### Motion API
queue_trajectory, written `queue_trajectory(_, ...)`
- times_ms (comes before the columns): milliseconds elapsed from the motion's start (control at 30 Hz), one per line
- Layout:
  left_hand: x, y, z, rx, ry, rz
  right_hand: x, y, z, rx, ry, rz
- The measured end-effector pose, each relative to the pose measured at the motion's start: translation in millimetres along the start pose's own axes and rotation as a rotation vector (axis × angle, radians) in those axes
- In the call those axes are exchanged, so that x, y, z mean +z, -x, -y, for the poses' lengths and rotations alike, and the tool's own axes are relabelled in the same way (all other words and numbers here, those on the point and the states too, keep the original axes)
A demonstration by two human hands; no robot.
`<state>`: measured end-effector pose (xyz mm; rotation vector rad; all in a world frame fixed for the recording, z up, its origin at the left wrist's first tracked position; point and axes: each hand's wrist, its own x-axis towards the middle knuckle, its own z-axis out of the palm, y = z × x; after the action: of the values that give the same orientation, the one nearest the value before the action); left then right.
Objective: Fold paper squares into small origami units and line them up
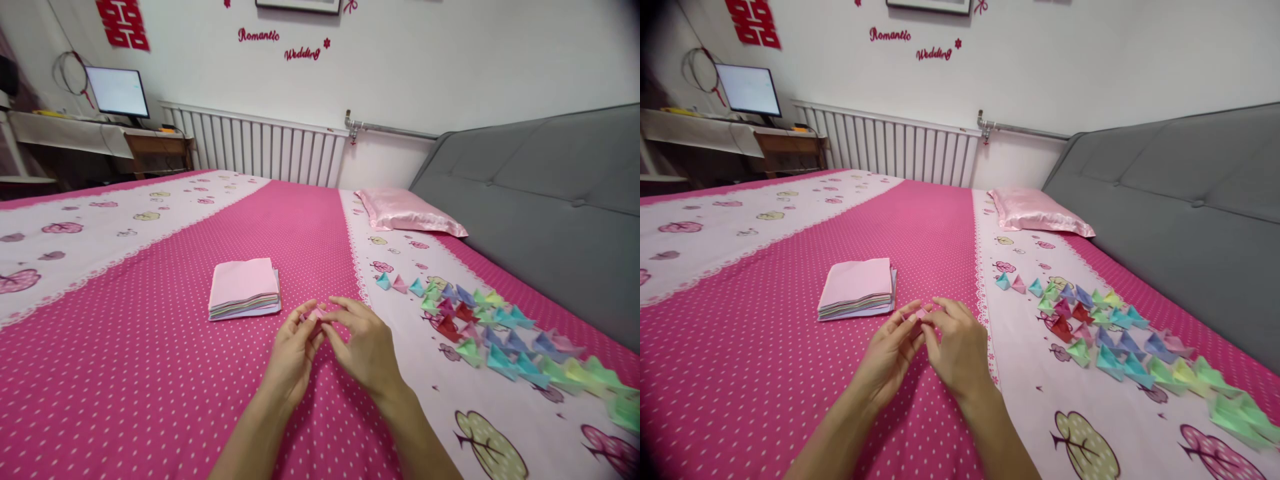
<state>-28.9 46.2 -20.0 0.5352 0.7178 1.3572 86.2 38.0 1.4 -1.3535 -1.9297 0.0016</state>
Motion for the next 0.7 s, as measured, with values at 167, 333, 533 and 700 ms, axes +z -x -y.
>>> queue_trajectory(167,-3.2,-1.6,1.1,0.022,-0.038,0.025,-2.1,-0.1,0.7,0.014,0.045,0.076)
queue_trajectory(333,0.5,0.2,2.7,0.069,-0.07,0.033,0.0,0.9,3.0,0.035,0.126,0.103)
queue_trajectory(533,5.5,3.3,1.7,0.058,-0.08,0.009,2.1,1.7,6.7,0.071,0.1,0.117)
queue_trajectory(700,3.5,1.2,3.1,0.066,-0.045,0.02,3.4,0.9,5.7,0.087,0.084,0.078)
